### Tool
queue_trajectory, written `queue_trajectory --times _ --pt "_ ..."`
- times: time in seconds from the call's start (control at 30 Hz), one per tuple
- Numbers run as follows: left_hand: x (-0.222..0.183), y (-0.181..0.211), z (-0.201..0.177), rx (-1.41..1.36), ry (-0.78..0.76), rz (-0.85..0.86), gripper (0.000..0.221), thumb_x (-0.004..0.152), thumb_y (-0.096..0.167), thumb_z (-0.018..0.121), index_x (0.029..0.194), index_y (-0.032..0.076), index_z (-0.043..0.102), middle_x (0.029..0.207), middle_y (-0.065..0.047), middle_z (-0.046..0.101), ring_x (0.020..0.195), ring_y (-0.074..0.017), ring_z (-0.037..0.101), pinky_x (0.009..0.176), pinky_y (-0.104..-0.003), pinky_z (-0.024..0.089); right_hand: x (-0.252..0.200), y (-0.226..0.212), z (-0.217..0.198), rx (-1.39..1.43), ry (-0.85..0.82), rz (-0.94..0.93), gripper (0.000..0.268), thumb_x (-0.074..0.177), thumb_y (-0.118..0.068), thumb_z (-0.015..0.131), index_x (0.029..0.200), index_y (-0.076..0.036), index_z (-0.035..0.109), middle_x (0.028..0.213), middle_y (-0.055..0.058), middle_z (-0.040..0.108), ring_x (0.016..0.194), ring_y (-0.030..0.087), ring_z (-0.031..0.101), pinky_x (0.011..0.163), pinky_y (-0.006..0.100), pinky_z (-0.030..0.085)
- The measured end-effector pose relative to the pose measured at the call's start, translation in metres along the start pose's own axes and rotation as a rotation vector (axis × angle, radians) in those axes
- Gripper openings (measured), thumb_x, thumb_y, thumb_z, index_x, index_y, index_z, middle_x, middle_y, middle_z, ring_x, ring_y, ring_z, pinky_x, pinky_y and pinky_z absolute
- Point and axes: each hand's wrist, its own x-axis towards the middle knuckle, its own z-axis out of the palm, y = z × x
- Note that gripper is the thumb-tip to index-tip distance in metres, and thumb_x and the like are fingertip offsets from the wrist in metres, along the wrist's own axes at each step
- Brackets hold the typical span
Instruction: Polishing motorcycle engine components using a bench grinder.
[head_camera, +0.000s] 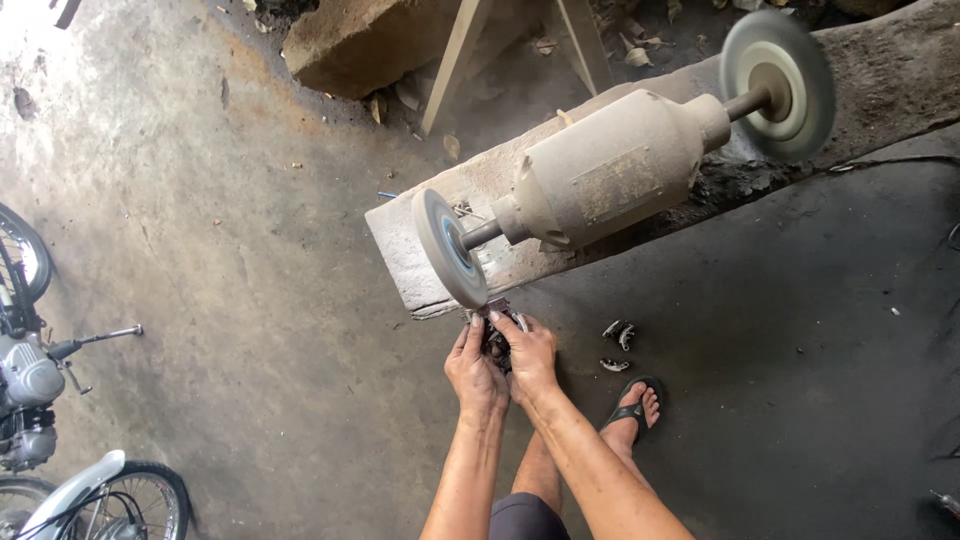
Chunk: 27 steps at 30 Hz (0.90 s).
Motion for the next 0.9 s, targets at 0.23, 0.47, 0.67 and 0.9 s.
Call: queue_trajectory --times 0.23,0.47,0.67,0.9 --pt "0.001 0.001 -0.007 -0.043 0.008 -0.023 0.026 0.098 0.015 0.069 0.111 -0.008 0.071 0.093 -0.01 0.074 0.074 -0.0154 0.068 0.064 -0.027 0.055 -0.007 -0.006 0.008 -0.075 0.001 0.002 0.01 0.087 -0.008 0.079 0.089 0.0 0.074 0.076 0.001 0.069 0.06 0.008 0.058 0.053 0.026 0.048" --pt "0.004 0.003 -0.019 -0.068 -0.009 -0.025 0.027 0.098 0.019 0.068 0.111 -0.005 0.071 0.093 -0.008 0.074 0.076 -0.015 0.067 0.064 -0.027 0.051 -0.01 -0.003 0.014 -0.129 -0.021 -0.017 0.011 0.086 -0.008 0.079 0.088 0.001 0.074 0.073 -0.001 0.066 0.059 0.006 0.054 0.052 0.025 0.044" --pt "0.004 0.006 -0.022 -0.1 -0.011 -0.026 0.027 0.1 0.02 0.066 0.111 -0.004 0.07 0.097 -0.01 0.074 0.082 -0.017 0.069 0.07 -0.029 0.054 -0.008 0.004 0.016 -0.153 -0.033 -0.01 0.011 0.085 -0.007 0.08 0.088 0.002 0.074 0.074 -0.001 0.067 0.06 0.007 0.055 0.053 0.026 0.045" --pt "-0.001 0.013 -0.015 -0.132 -0.011 -0.037 0.028 0.099 0.02 0.064 0.113 -0.004 0.07 0.099 -0.01 0.074 0.085 -0.0174 0.07 0.073 -0.03 0.056 -0.011 0.001 0.02 -0.173 -0.038 -0.021 0.012 0.085 -0.007 0.08 0.088 0.002 0.074 0.073 0.0 0.068 0.059 0.008 0.055 0.052 0.026 0.045"
